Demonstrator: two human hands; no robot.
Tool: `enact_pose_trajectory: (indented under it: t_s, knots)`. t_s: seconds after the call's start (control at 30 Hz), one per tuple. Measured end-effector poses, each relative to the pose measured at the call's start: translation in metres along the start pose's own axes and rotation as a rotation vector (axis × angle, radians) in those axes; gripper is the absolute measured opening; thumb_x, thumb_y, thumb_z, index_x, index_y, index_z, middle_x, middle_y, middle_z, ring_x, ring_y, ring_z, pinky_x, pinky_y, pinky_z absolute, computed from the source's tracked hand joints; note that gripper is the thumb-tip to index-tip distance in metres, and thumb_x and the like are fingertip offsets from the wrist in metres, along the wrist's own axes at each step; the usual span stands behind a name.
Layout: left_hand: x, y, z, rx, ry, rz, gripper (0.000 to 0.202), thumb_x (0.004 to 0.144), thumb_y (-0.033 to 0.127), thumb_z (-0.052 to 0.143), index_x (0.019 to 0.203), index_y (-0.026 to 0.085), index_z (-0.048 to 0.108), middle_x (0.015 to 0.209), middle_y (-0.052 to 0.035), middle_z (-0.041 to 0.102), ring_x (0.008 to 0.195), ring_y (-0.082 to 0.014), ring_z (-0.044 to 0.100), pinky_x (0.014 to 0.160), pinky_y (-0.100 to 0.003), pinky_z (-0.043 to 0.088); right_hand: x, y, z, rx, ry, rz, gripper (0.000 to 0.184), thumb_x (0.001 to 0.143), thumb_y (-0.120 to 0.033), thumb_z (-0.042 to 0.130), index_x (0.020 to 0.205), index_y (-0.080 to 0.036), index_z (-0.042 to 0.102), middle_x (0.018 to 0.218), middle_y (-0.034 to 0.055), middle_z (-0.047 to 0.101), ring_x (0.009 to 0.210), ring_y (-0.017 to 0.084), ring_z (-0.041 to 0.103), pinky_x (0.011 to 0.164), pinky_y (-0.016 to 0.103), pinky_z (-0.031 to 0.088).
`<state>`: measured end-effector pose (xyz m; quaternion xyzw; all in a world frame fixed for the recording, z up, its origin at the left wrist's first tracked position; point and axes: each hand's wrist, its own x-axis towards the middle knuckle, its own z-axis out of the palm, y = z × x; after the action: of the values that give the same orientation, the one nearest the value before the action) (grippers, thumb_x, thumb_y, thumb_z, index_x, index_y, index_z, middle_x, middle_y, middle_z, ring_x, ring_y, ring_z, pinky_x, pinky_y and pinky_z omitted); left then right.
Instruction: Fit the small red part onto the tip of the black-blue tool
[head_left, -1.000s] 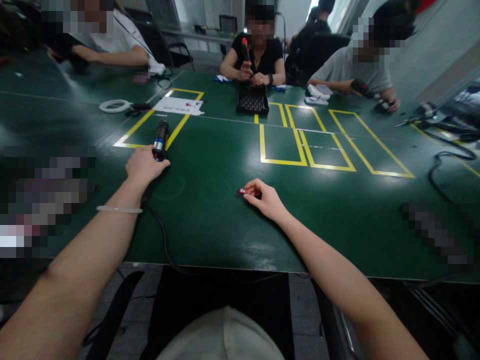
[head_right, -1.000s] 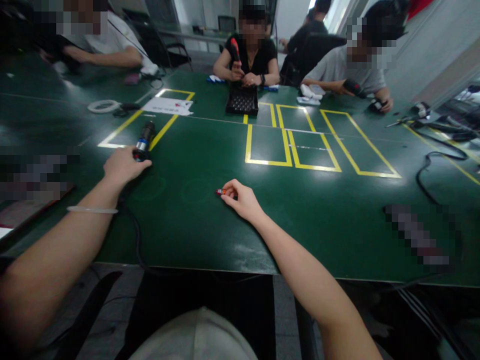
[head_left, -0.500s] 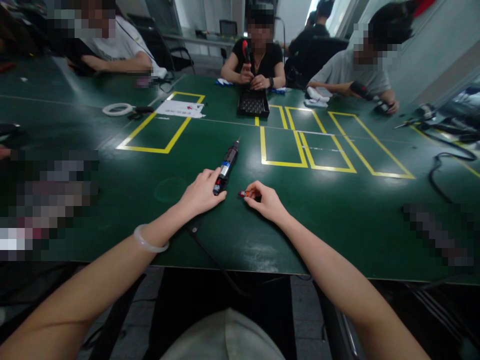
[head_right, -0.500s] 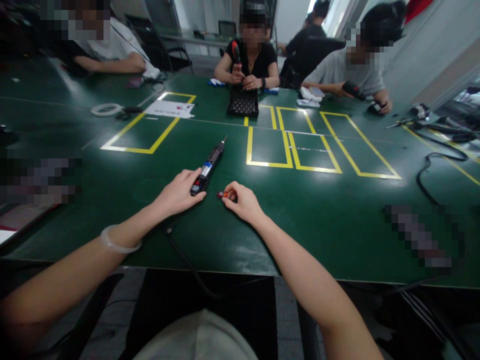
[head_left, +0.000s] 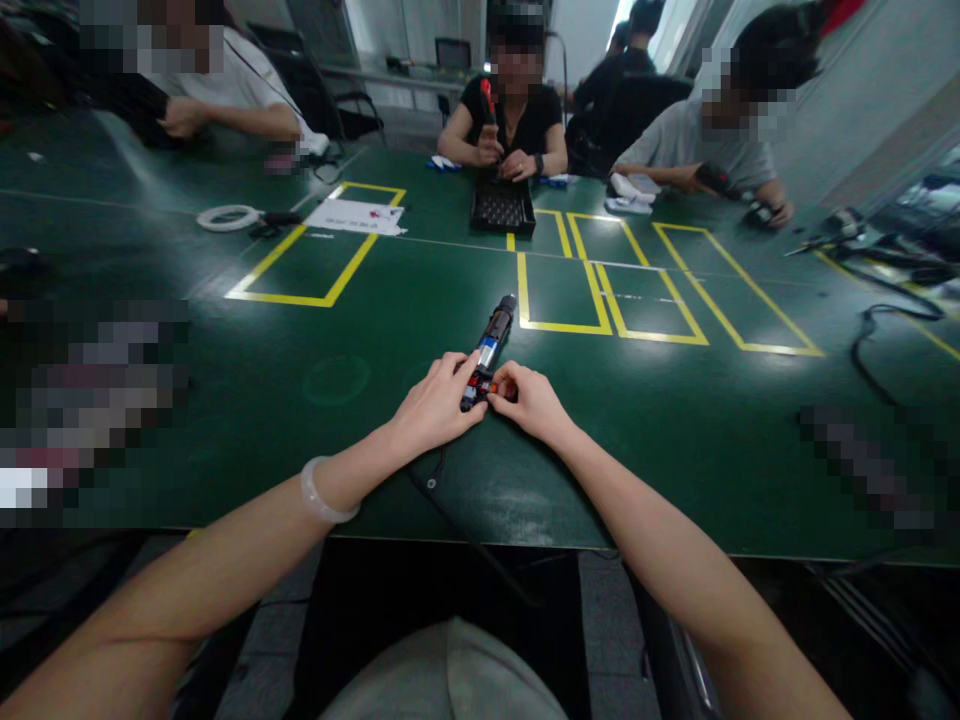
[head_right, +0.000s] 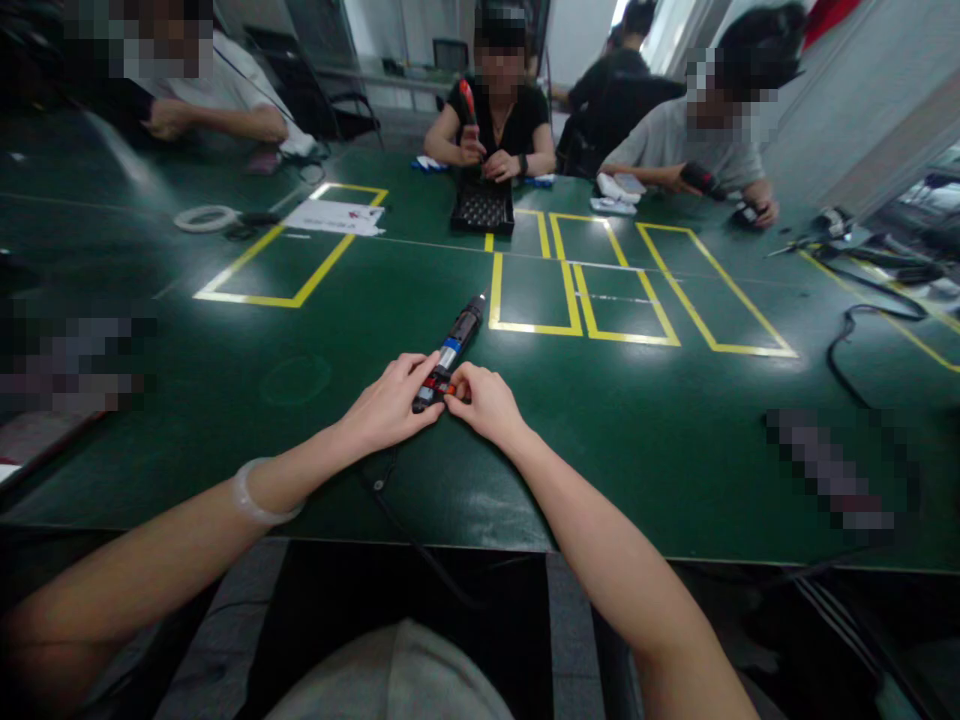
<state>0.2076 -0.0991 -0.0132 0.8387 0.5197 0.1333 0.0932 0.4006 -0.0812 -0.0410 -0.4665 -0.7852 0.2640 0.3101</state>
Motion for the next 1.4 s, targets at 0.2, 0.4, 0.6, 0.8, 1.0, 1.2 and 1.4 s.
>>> enact_pose_trajectory:
  t_s: [0.2,0.4,0.6,0.8,1.0,1.2,1.4]
  knots:
    - [-0.001,0.003,-0.003,0.066,-0.016,-0.019,0.069,0.09,0.044,0.053,0.153,0.02,0.034,0.138,-0.0138,0.048,0.12,-0.0293,0.052,0.086,-0.039,0.053,-0.001,0.003,0.004,0.126,0.007,-0.022,0.018,0.081,-0.016,0.066,0.094,-0.02,0.054,0.071,-0.0046,0.057,0.065,0.013,0.054,0.065,0.025,0.043]
    - [-0.001,0.005,-0.006,0.094,-0.012,-0.029,0.067,0.094,0.051,0.049,0.152,0.021,0.035,0.133,-0.0134,0.05,0.114,-0.0284,0.055,0.077,-0.036,0.053,-0.005,0.001,0.0,0.156,-0.007,-0.116,0.014,0.084,-0.014,0.056,0.096,-0.019,0.061,0.087,0.003,0.069,0.079,0.016,0.065,0.077,0.029,0.05]
    - [0.005,0.005,-0.004,0.186,0.01,-0.052,0.065,0.095,0.053,0.048,0.151,0.024,0.037,0.126,-0.0138,0.052,0.109,-0.0291,0.056,0.075,-0.035,0.051,-0.006,0.0,-0.001,0.147,0.0,-0.117,0.025,0.086,-0.013,0.05,0.109,-0.019,0.06,0.088,0.0023,0.068,0.079,0.016,0.063,0.078,0.029,0.048]
    - [0.01,-0.017,-0.01,0.281,0.019,-0.047,0.067,0.095,0.052,0.048,0.153,0.021,0.035,0.13,-0.016,0.051,0.109,-0.0311,0.054,0.083,-0.039,0.049,-0.006,0.003,-0.003,0.134,-0.006,-0.089,0.021,0.086,-0.014,0.05,0.103,-0.019,0.061,0.079,-0.0003,0.062,0.071,0.014,0.056,0.071,0.027,0.044]
    - [0.021,-0.081,-0.029,0.319,0.04,-0.249,0.069,0.094,0.057,0.044,0.151,0.019,0.038,0.133,-0.0196,0.049,0.114,-0.0366,0.052,0.086,-0.044,0.048,-0.006,0.007,-0.003,0.157,-0.007,-0.05,0.024,0.087,-0.018,0.051,0.109,-0.019,0.059,0.08,-0.0009,0.062,0.068,0.013,0.055,0.069,0.026,0.043]
    - [0.024,-0.161,-0.052,0.323,0.093,-0.482,0.073,0.092,0.062,0.043,0.147,0.014,0.043,0.133,-0.0229,0.048,0.118,-0.0385,0.049,0.09,-0.047,0.046,-0.007,0.006,-0.003,0.149,-0.026,-0.039,0.023,0.087,-0.018,0.053,0.109,-0.019,0.06,0.081,-0.0004,0.062,0.071,0.013,0.056,0.07,0.027,0.043]
    - [0.01,-0.213,-0.073,0.366,0.113,-0.595,0.075,0.091,0.062,0.046,0.145,0.011,0.044,0.137,-0.0234,0.047,0.118,-0.0372,0.048,0.093,-0.048,0.043,-0.007,0.002,-0.005,0.13,-0.038,-0.026,0.022,0.087,-0.018,0.053,0.108,-0.019,0.06,0.082,-0.0004,0.062,0.072,0.013,0.057,0.071,0.026,0.043]
